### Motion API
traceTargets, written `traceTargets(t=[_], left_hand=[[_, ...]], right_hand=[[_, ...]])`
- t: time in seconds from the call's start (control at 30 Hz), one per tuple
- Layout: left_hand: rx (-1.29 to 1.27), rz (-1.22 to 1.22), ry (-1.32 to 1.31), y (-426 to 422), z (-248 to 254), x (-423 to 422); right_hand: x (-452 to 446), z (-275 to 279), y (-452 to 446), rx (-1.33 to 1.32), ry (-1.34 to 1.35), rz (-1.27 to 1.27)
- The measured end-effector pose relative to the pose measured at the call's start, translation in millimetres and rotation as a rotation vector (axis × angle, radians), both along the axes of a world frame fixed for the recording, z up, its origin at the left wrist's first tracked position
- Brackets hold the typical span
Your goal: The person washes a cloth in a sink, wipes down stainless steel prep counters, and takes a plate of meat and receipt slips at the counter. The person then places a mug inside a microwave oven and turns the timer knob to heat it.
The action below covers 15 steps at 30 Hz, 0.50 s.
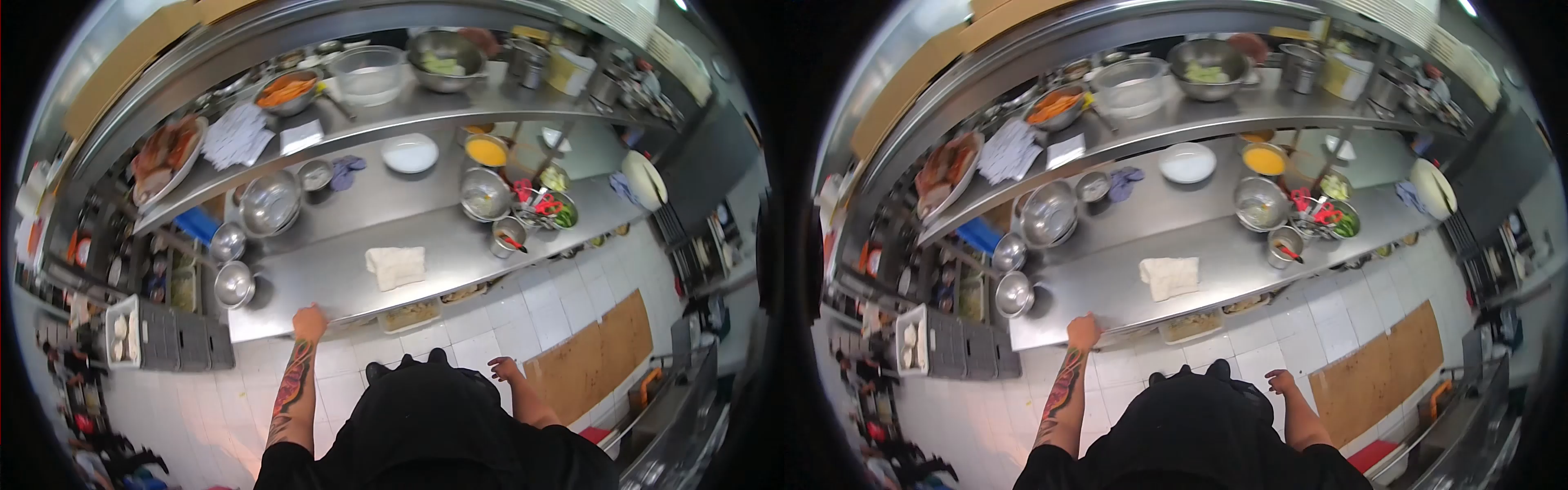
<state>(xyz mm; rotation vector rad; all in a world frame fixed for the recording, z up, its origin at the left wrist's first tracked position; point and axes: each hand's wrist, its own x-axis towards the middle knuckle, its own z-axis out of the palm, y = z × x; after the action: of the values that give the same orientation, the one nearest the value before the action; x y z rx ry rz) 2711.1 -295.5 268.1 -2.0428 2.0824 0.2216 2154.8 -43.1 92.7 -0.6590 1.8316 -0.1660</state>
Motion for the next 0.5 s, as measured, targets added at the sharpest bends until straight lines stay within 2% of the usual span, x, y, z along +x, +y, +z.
traceTargets(t=[0.17, 0.2, 0.3, 0.37, 0.5], left_hand=[[0.105, -0.216, -0.166, -10.9, -3.8, -14.0], [0.131, -0.273, -0.198, -13.6, -9.7, -15.4], [0.116, -0.282, -0.254, -22.5, -29.5, -16.7], [0.111, -0.343, -0.279, -28.8, -25.2, -19.5], [0.163, -0.397, -0.234, -32.5, -7.0, -24.8]], right_hand=[[-8.2, -2.6, 49.9, -0.046, 0.092, -0.072], [-8.0, -4.3, 57.7, -0.141, 0.172, 0.075], [-1.3, -14.1, 81.3, -0.278, 0.324, 0.218], [10.9, -14.8, 89.3, -0.249, 0.297, 0.062], [34.7, -25.7, 111.4, -0.22, 0.323, 0.027]])
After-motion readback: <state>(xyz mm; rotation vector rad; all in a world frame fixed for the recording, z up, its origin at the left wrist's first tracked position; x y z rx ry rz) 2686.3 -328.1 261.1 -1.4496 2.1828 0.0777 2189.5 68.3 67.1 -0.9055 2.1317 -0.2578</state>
